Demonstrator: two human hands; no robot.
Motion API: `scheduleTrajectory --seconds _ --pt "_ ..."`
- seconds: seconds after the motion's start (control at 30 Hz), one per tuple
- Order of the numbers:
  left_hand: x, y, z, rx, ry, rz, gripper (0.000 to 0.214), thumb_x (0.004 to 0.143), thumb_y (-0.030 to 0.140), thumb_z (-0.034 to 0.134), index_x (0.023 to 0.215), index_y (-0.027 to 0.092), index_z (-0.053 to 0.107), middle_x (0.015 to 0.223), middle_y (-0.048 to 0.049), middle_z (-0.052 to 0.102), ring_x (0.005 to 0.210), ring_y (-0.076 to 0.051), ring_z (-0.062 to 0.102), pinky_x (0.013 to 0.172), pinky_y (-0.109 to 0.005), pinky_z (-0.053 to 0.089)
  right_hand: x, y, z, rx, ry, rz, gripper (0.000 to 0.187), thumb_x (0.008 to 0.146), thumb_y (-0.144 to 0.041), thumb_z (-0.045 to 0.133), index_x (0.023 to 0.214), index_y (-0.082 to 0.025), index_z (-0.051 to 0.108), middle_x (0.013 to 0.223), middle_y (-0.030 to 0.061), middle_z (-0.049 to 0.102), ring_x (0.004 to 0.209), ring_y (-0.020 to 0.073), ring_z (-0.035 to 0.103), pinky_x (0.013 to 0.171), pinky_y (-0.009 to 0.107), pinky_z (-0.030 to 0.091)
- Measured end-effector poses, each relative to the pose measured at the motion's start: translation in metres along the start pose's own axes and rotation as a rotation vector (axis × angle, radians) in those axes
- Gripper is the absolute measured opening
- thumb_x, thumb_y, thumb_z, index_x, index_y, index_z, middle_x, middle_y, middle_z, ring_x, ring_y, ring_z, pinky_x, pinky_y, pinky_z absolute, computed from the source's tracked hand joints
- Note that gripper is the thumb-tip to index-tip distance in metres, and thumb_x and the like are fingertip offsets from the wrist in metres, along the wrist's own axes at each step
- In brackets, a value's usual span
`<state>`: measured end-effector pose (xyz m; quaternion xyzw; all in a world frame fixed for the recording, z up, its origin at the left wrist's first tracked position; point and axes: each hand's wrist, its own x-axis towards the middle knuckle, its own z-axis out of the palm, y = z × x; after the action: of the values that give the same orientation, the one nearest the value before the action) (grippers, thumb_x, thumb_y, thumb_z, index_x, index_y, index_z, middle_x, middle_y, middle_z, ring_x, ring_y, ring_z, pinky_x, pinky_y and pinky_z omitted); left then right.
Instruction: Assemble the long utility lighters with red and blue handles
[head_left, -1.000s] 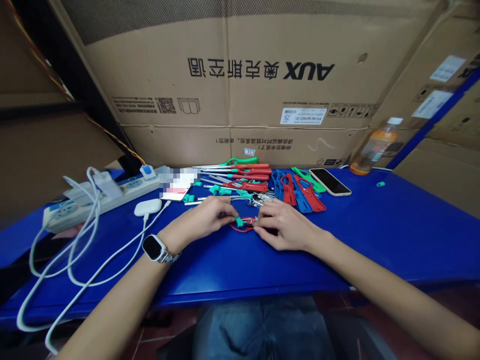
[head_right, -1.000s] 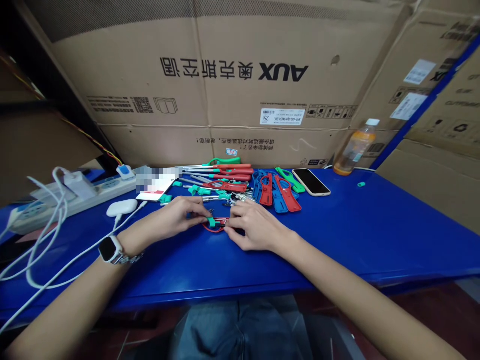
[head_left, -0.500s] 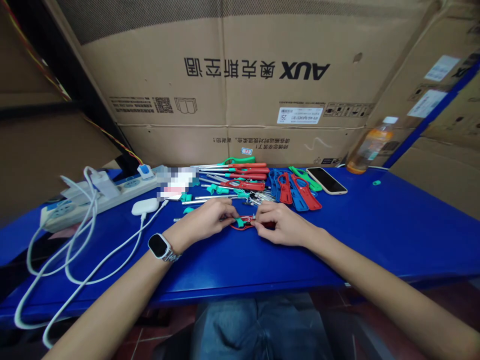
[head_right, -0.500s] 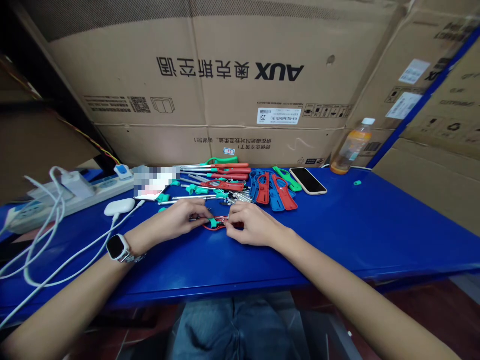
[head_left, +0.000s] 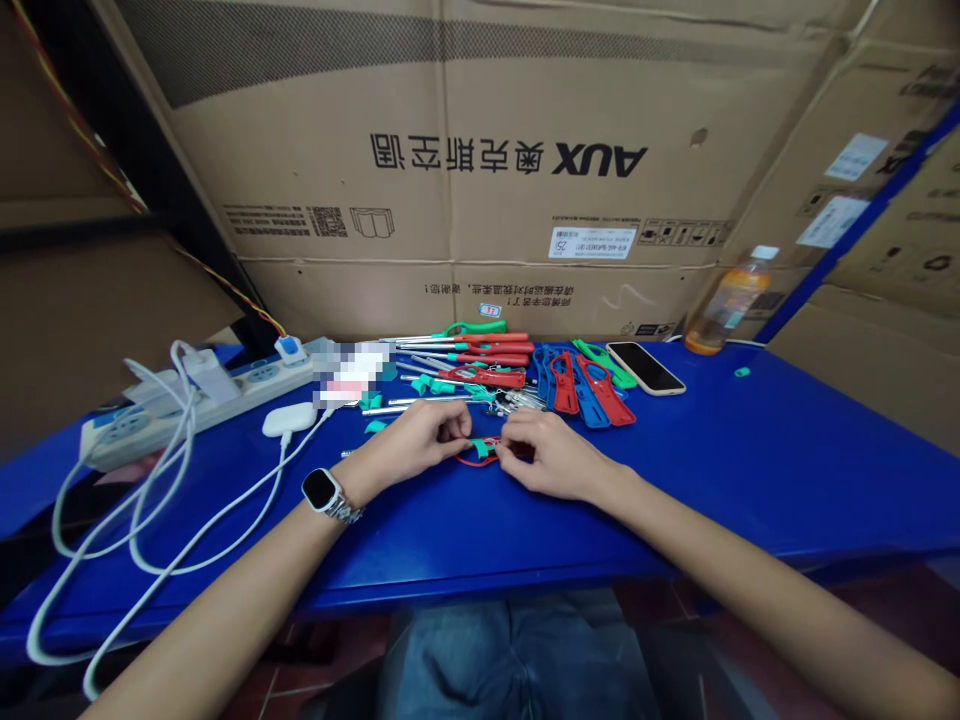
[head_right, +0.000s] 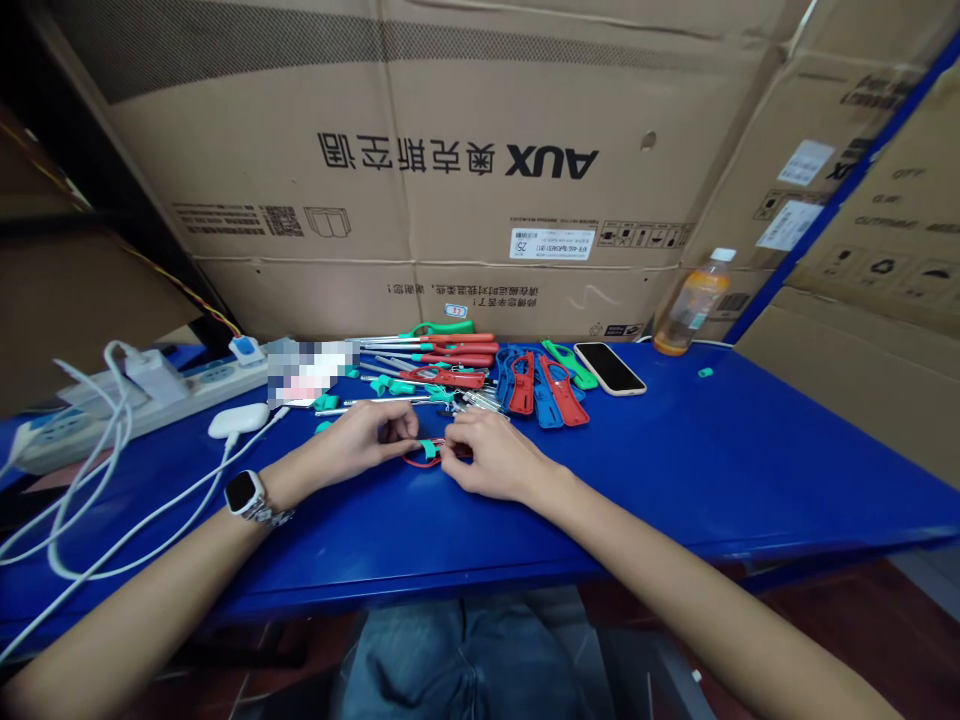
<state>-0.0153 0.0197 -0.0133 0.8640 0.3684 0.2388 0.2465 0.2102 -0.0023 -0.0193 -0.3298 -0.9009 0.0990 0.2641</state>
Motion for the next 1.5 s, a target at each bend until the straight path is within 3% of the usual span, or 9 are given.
scheduleTrajectory --seconds 0.2,0.33,0.53,0.67,1.03,1.2,1.37,1.5 --pt "0.0 -0.003 0.002 0.022 -0.006 0.057 0.01 0.084 0.016 0.059 0.075 0.016 0.057 0.066 0.0027 0.057 0.058 -0.01 0.05 0.056 -0.021 0.039 0.013 -0.013 0.012 -0.108 0.095 0.109 0.021 0.082 -0.034 0.067 0.077 -0.019 0.054 0.081 0.0027 0.059 0.074 0.0161 0.053 0.068 0.028 0.039" --pt "-0.002 -0.002 -0.001 0.021 -0.015 0.048 0.009 0.085 0.019 0.061 0.077 0.016 0.06 0.067 0.0022 0.057 0.059 -0.011 0.051 0.058 -0.022 0.041 0.019 -0.019 0.019 -0.072 0.028 0.177 0.011 0.08 -0.022 0.063 0.081 -0.02 0.052 0.078 0.0013 0.06 0.07 0.0147 0.053 0.06 0.025 0.036" --pt "-0.01 0.0 -0.012 0.111 -0.1 0.146 0.008 0.087 0.023 0.066 0.088 0.02 0.073 0.098 -0.0037 0.055 0.088 -0.016 0.057 0.083 -0.029 0.046 0.017 -0.019 0.024 -0.033 0.045 0.234 0.008 0.077 -0.015 0.06 0.083 -0.019 0.057 0.082 0.0021 0.062 0.072 0.0146 0.056 0.064 0.025 0.04" --pt "-0.011 -0.003 -0.011 0.16 -0.146 0.133 0.014 0.091 0.025 0.062 0.089 0.021 0.076 0.094 -0.0041 0.054 0.086 -0.017 0.056 0.078 -0.029 0.046 0.017 -0.019 0.025 -0.066 0.041 0.268 0.004 0.078 -0.015 0.061 0.082 -0.018 0.062 0.086 0.0038 0.065 0.078 0.0167 0.06 0.068 0.026 0.041" --pt "-0.012 -0.006 -0.005 0.257 -0.137 0.141 0.016 0.094 0.025 0.058 0.091 0.02 0.073 0.093 -0.0048 0.059 0.088 -0.019 0.057 0.08 -0.03 0.046 0.018 -0.025 0.014 -0.267 -0.059 0.226 0.015 0.087 -0.017 0.058 0.081 -0.017 0.071 0.081 0.0056 0.064 0.074 0.0174 0.061 0.062 0.028 0.037" --pt "-0.012 -0.005 -0.004 0.236 -0.125 0.16 0.018 0.095 0.024 0.057 0.092 0.019 0.074 0.093 -0.0054 0.06 0.088 -0.018 0.058 0.08 -0.029 0.047 0.013 -0.031 0.011 -0.387 -0.09 0.22 0.017 0.089 -0.023 0.058 0.088 -0.017 0.074 0.085 0.0085 0.064 0.082 0.0203 0.061 0.067 0.029 0.041" --pt "-0.011 -0.003 -0.005 0.259 -0.138 0.151 0.016 0.094 0.023 0.058 0.092 0.02 0.074 0.09 -0.0049 0.059 0.088 -0.019 0.057 0.08 -0.029 0.046 0.013 -0.03 0.012 -0.405 -0.094 0.224 0.017 0.089 -0.022 0.056 0.085 -0.016 0.072 0.085 0.0085 0.061 0.08 0.0201 0.059 0.068 0.031 0.041" --pt "-0.011 -0.004 -0.006 0.261 -0.133 0.153 0.016 0.093 0.023 0.059 0.091 0.02 0.074 0.09 -0.0047 0.059 0.086 -0.018 0.056 0.079 -0.029 0.045 0.012 -0.025 0.011 -0.379 -0.09 0.14 0.02 0.091 -0.02 0.054 0.083 -0.016 0.071 0.084 0.0079 0.058 0.08 0.0194 0.056 0.073 0.032 0.041"
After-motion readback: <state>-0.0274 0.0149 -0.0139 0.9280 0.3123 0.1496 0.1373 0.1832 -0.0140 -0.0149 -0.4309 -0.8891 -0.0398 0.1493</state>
